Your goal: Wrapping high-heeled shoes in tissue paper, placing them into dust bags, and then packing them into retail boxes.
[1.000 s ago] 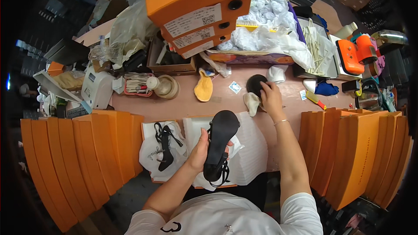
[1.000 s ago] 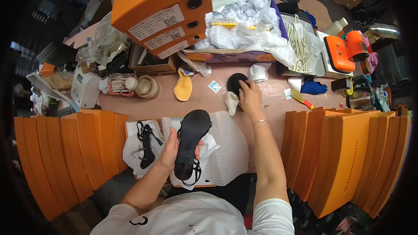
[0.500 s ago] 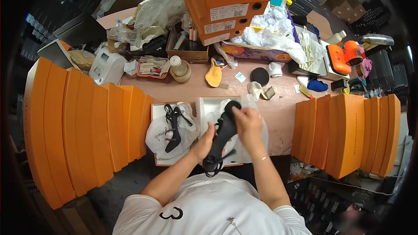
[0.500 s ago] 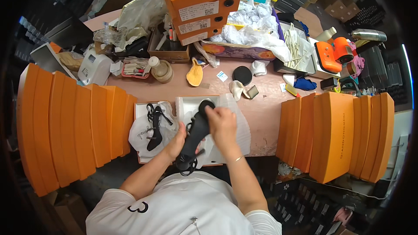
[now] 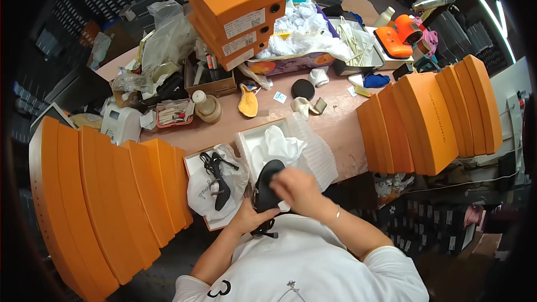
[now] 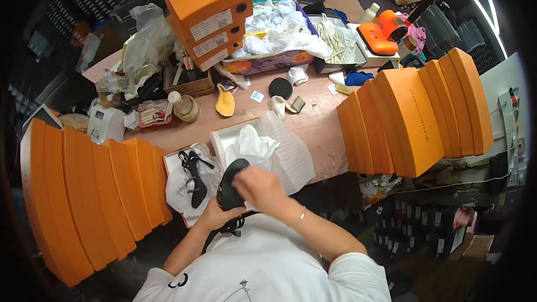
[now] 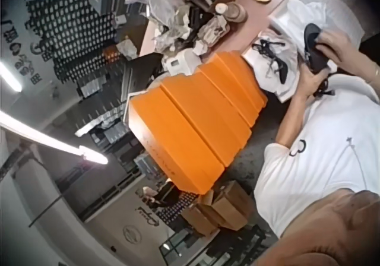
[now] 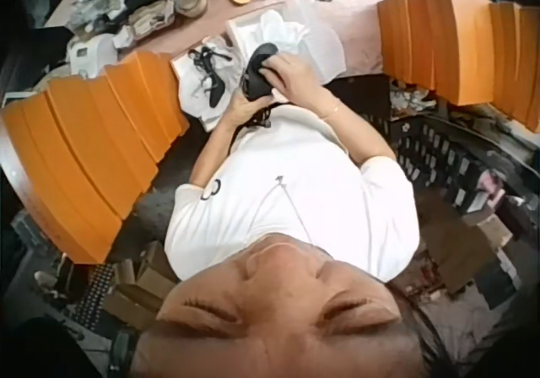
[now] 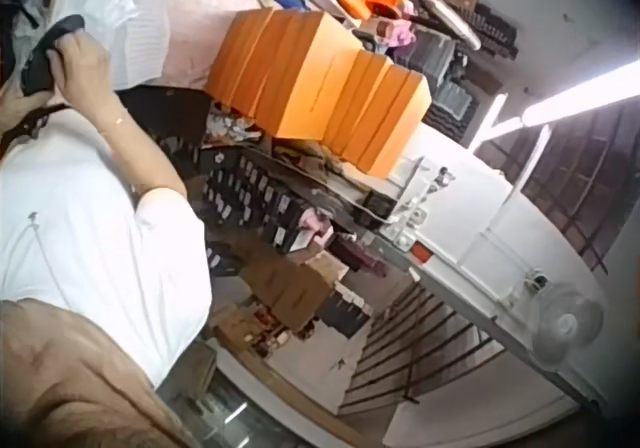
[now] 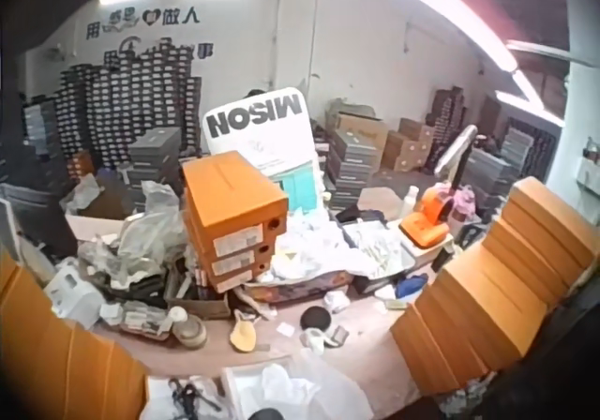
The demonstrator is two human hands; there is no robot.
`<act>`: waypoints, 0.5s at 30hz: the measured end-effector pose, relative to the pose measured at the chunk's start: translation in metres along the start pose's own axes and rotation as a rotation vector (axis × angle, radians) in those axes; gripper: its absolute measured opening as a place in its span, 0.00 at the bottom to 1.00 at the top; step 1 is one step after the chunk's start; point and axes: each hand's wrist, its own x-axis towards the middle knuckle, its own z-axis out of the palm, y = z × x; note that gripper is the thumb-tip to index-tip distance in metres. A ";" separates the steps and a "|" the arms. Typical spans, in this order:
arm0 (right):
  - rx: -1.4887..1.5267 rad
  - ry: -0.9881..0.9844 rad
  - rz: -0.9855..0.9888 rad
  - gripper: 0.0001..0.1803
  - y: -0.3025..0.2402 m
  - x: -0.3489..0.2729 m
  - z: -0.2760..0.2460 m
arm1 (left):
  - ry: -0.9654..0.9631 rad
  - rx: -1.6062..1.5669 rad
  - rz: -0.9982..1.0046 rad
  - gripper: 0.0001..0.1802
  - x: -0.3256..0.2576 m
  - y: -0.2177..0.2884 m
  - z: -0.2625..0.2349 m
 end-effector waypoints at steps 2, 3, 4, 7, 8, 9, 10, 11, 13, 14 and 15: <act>-0.057 -0.098 -0.041 0.06 -0.009 -0.009 0.004 | 0.024 0.026 0.016 0.15 -0.006 -0.001 0.000; -0.083 -0.067 -0.013 0.06 0.006 -0.003 0.003 | -0.022 0.047 -0.014 0.14 -0.006 0.004 0.000; -0.095 0.105 0.094 0.06 0.028 0.013 0.003 | -0.065 0.059 -0.042 0.14 -0.007 0.009 0.003; -0.080 0.086 0.113 0.06 0.009 0.020 -0.011 | -0.005 0.072 0.075 0.13 -0.003 0.008 0.011; -0.112 0.048 0.064 0.07 0.000 0.015 -0.017 | 0.043 0.082 0.149 0.13 -0.001 0.006 0.014; -0.105 -0.038 -0.025 0.08 -0.001 0.006 -0.014 | 0.013 0.086 0.099 0.13 0.007 0.004 0.013; -0.118 -0.036 -0.040 0.08 -0.002 0.003 -0.012 | -0.015 0.090 0.043 0.13 0.012 0.001 0.012; -0.131 -0.034 -0.054 0.07 -0.002 0.002 -0.010 | -0.035 0.094 -0.022 0.13 0.013 -0.003 0.010; -0.086 0.107 0.122 0.07 0.038 0.015 -0.009 | -0.112 0.053 -0.178 0.15 0.018 0.004 0.010; -0.071 0.165 0.222 0.08 0.064 0.020 -0.013 | -0.032 -0.023 -0.101 0.10 0.018 0.007 0.013; -0.067 0.187 0.267 0.07 0.084 0.016 -0.016 | -0.030 -0.030 -0.050 0.10 0.020 0.015 0.012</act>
